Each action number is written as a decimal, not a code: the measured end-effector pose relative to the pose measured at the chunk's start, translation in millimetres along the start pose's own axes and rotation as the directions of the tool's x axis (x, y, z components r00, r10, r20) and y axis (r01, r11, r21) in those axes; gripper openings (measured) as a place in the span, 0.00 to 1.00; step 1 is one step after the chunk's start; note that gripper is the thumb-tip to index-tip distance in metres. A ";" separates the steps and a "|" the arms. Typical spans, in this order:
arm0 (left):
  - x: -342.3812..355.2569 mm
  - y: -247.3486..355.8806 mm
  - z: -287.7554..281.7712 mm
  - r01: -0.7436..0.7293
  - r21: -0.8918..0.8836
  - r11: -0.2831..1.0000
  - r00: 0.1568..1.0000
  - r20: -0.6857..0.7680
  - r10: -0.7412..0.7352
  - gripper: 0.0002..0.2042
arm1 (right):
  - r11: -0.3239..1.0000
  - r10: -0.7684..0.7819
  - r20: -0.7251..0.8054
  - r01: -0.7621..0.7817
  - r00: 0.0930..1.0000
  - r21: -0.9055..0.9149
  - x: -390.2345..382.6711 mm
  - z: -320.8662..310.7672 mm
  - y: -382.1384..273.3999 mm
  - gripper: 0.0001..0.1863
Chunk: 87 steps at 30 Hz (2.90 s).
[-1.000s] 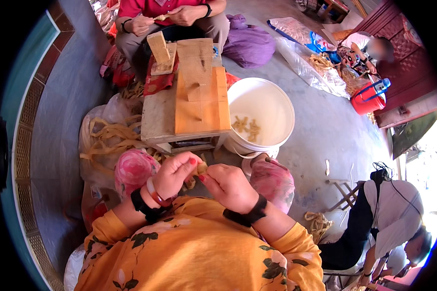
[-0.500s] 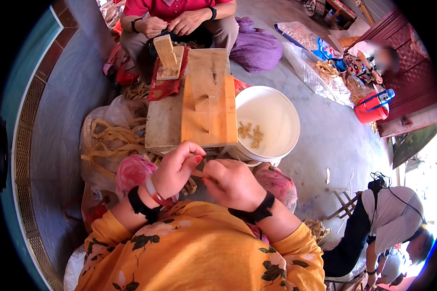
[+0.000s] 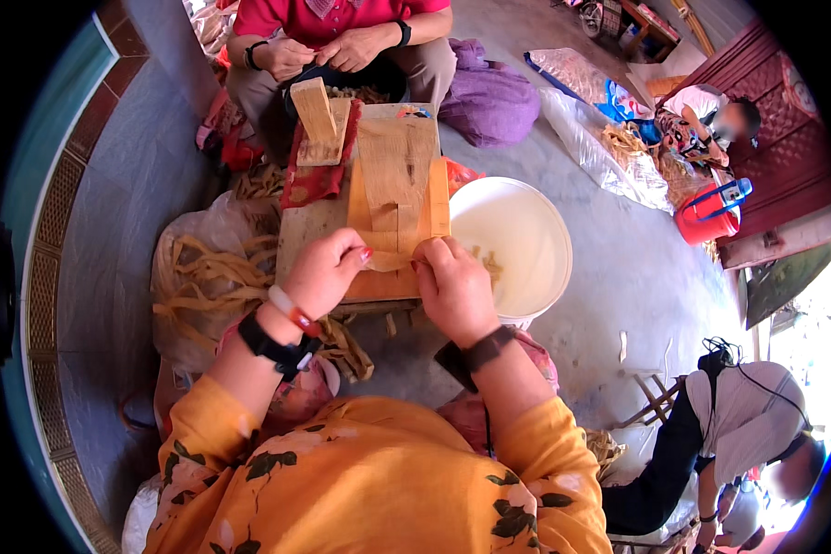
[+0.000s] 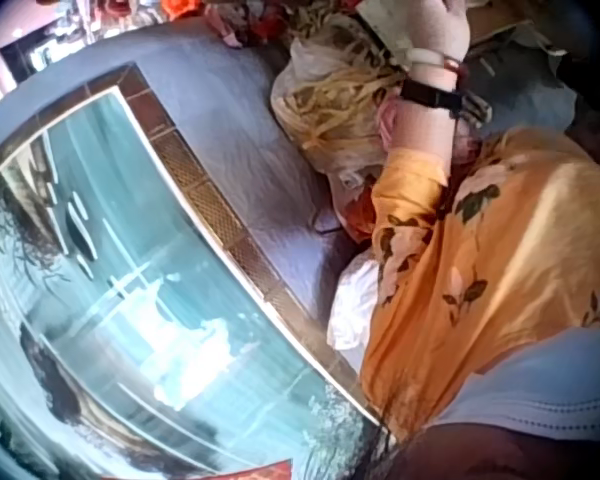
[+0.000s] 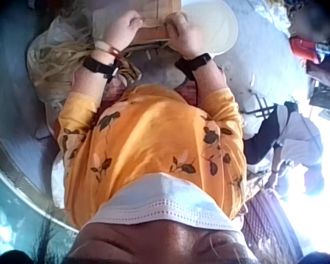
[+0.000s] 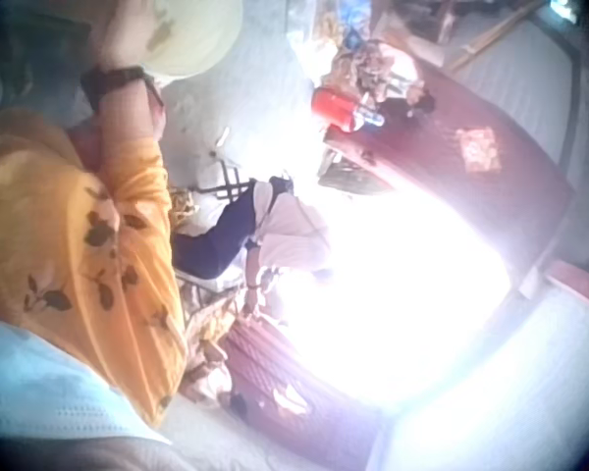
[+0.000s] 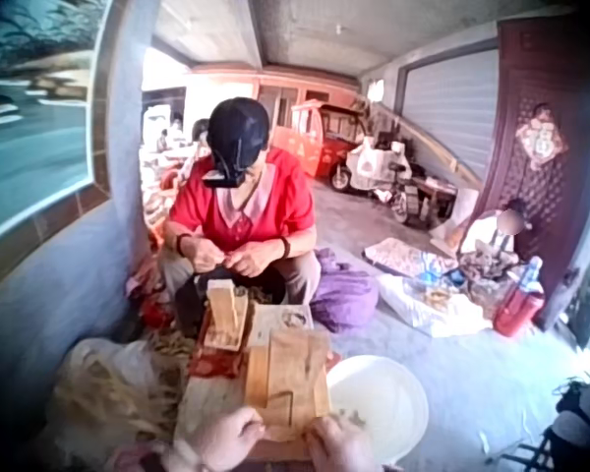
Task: The person curls and shapes thin wood-like strips by hand, placing the finished items into a white bucket.
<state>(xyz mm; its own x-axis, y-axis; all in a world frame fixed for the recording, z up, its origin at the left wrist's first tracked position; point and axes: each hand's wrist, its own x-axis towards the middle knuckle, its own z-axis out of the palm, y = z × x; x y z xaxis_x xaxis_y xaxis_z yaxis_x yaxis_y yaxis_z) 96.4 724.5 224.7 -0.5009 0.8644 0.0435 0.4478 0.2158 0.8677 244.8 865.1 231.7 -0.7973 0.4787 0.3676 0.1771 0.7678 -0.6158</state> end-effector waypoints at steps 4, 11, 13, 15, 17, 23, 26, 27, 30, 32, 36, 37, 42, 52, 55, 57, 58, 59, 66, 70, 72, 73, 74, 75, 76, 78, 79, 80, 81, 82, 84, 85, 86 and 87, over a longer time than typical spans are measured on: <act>-13.9 -1.1 4.0 -0.043 0.072 0.997 0.996 -0.070 0.048 0.05 | 0.986 -0.081 -0.019 0.077 0.997 -0.147 -9.0 -10.3 21.4 0.05; -13.2 -11.7 9.0 0.017 -0.096 0.995 0.998 -0.057 -0.023 0.07 | 0.998 -0.057 -0.122 0.059 0.991 0.016 -19.8 -17.7 18.7 0.12; -13.3 -13.5 11.1 -0.020 -0.096 0.995 0.997 -0.075 0.012 0.07 | 0.991 -0.124 -0.052 0.126 0.991 0.049 -20.8 -11.4 15.2 0.16; -13.1 -12.4 12.7 -0.042 -0.106 0.993 0.995 -0.089 0.033 0.07 | 0.978 -0.197 -0.018 0.198 0.980 0.064 -13.6 -5.5 12.4 0.16; -12.0 -11.2 11.0 -0.044 -0.123 0.991 0.994 -0.104 0.032 0.07 | 0.979 -0.195 0.013 0.194 0.981 0.063 -11.4 0.1 14.8 0.11; 7.5 -23.6 9.8 -0.035 0.166 0.986 0.964 -0.254 0.077 0.06 | 0.976 -0.199 -0.075 0.191 0.977 -0.102 -5.8 -2.9 24.2 0.08; -18.1 -17.7 1.1 -0.013 0.003 1.000 0.979 -0.206 0.014 0.06 | 0.970 -0.132 -0.203 0.085 0.970 -0.226 -13.9 -9.4 58.2 0.16; -27.8 -9.1 -2.5 0.005 -0.129 0.992 0.991 -0.132 -0.022 0.07 | 0.942 -0.097 -0.238 0.012 0.966 -0.334 -18.2 -19.0 53.4 0.21; -56.4 0.9 6.0 0.227 -0.426 0.876 0.964 0.227 -0.139 0.08 | 0.958 -0.271 -0.089 0.260 0.958 -0.122 -38.2 -40.2 18.1 0.23; -74.2 -2.4 17.0 0.404 -0.619 0.674 0.897 0.411 -0.161 0.07 | 0.906 -0.421 0.044 0.418 0.906 0.069 -52.9 -31.8 -23.4 0.23; -94.0 -3.6 27.1 0.536 -0.680 0.500 0.814 0.573 -0.092 0.08 | 0.889 -0.453 0.111 0.457 0.885 -0.016 -89.5 -10.2 -38.1 0.17; -97.9 -4.3 26.1 0.489 -0.637 0.596 0.829 0.552 -0.090 0.08 | 0.887 -0.457 0.121 0.461 0.881 -0.009 -91.5 -10.7 -38.5 0.16; -109.9 -14.2 18.5 0.396 -0.514 0.761 0.856 0.508 -0.102 0.09 | 0.910 -0.399 0.023 0.399 0.917 -0.113 -90.6 -29.0 -16.4 0.11; -100.0 114.3 -7.8 0.100 -0.903 0.418 0.883 0.275 0.381 0.15 | 0.783 -0.606 -0.297 0.620 0.737 -0.059 -93.0 -99.8 -89.6 0.25; -96.8 88.5 5.5 0.198 -0.913 0.357 0.943 0.277 0.185 0.17 | 0.854 -0.434 -0.155 0.460 0.887 0.243 -100.8 -70.0 -81.2 0.19; -105.5 50.5 20.4 0.203 -0.919 0.339 0.976 0.218 0.007 0.18 | 0.839 -0.478 0.038 0.444 0.877 0.316 -110.8 -51.8 -64.3 0.14; -107.7 43.2 24.3 0.206 -0.924 0.323 0.975 0.223 0.017 0.17 | 0.846 -0.429 0.083 0.368 0.900 0.385 -117.3 -41.5 -61.0 0.14; -109.2 39.3 26.2 0.223 -0.924 0.311 0.970 0.241 0.021 0.16 | 0.846 -0.381 0.131 0.288 0.915 0.448 -121.2 -33.8 -58.6 0.14; -96.8 35.4 36.5 -0.571 0.276 0.773 0.821 0.170 0.545 0.21 | 0.895 -0.345 0.129 0.285 0.930 0.343 -124.0 -10.5 -45.1 0.10; -106.7 2.3 46.7 -0.178 -0.137 0.974 0.859 0.461 0.222 0.10 | 0.881 -0.472 0.034 0.471 0.881 0.049 -123.2 -11.3 -40.4 0.12; -107.6 -15.3 47.7 0.137 -0.353 0.926 0.757 0.640 0.132 0.07 | 0.893 -0.446 0.026 0.443 0.895 0.083 -123.8 -11.1 -38.3 0.09; -107.9 -12.3 46.8 0.304 -0.466 0.831 0.740 0.665 0.102 0.08 | 0.898 -0.433 0.020 0.429 0.901 0.098 -123.6 -10.7 -36.9 0.07; -109.1 -5.9 44.8 0.458 -0.554 0.695 0.718 0.691 0.078 0.09 | 0.934 -0.316 -0.007 0.312 0.949 0.173 -122.8 -8.9 -35.9 0.06; -110.1 -1.5 44.1 0.590 -0.614 0.525 0.693 0.718 0.061 0.09 | 0.949 -0.192 -0.024 0.192 0.981 0.251 -121.5 -5.9 -35.4 0.05; -108.7 0.8 44.8 0.496 -0.648 0.578 0.738 0.665 0.112 0.14 | 0.944 -0.062 -0.029 0.069 0.998 0.323 -121.1 -3.9 -35.4 0.05; -105.7 15.4 47.3 -0.083 -0.398 0.914 0.924 0.314 0.221 0.16 | 0.378 0.359 0.393 -0.517 0.846 0.768 -118.8 -1.5 -26.0 0.06; -102.6 26.8 47.4 -0.331 -0.131 0.935 0.924 0.154 0.349 0.16 | -0.002 0.348 0.613 -0.653 0.710 0.757 -117.5 -1.2 -12.1 0.06; -99.8 37.4 44.6 -0.492 0.077 0.867 0.861 0.192 0.472 0.19 | -0.164 0.244 0.689 -0.671 0.682 0.723 -117.8 -2.8 -7.4 0.06; -97.3 38.6 45.9 -0.570 0.093 0.816 0.813 0.207 0.544 0.20 | -0.115 0.251 0.682 -0.678 0.687 0.726 -117.4 -7.2 -6.7 0.06; -97.8 38.3 47.4 -0.569 0.116 0.814 0.819 0.162 0.550 0.19 | -0.064 0.254 0.676 -0.685 0.692 0.726 -110.7 -17.2 -15.2 0.07; -96.9 31.4 49.7 -0.527 0.128 0.840 0.850 0.057 0.524 0.16 | 0.103 0.253 0.588 -0.626 0.768 0.773 -108.4 -17.4 -22.8 0.11; -94.3 27.5 50.3 -0.487 0.117 0.866 0.872 -0.003 0.490 0.15 | 0.404 0.272 0.485 -0.556 0.831 0.726 -108.8 -18.9 -31.3 0.13; -92.9 25.7 52.8 -0.393 0.036 0.919 0.919 -0.011 0.394 0.12 | 0.667 0.253 0.381 -0.446 0.889 0.597 -109.8 -22.8 -44.2 0.15; -92.4 18.5 58.2 -0.330 -0.087 0.940 0.944 -0.037 0.328 0.11 | 0.865 0.197 0.284 -0.303 0.938 0.400 -110.0 -23.0 -52.1 0.18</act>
<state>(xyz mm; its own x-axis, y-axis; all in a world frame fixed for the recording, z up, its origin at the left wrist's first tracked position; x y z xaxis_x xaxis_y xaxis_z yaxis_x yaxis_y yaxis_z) 194.0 675.0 207.8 -0.3536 0.8698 0.3441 0.5215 -0.1221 0.8445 336.5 782.2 239.4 -0.8773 0.4792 0.0257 0.1634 0.3486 -0.9229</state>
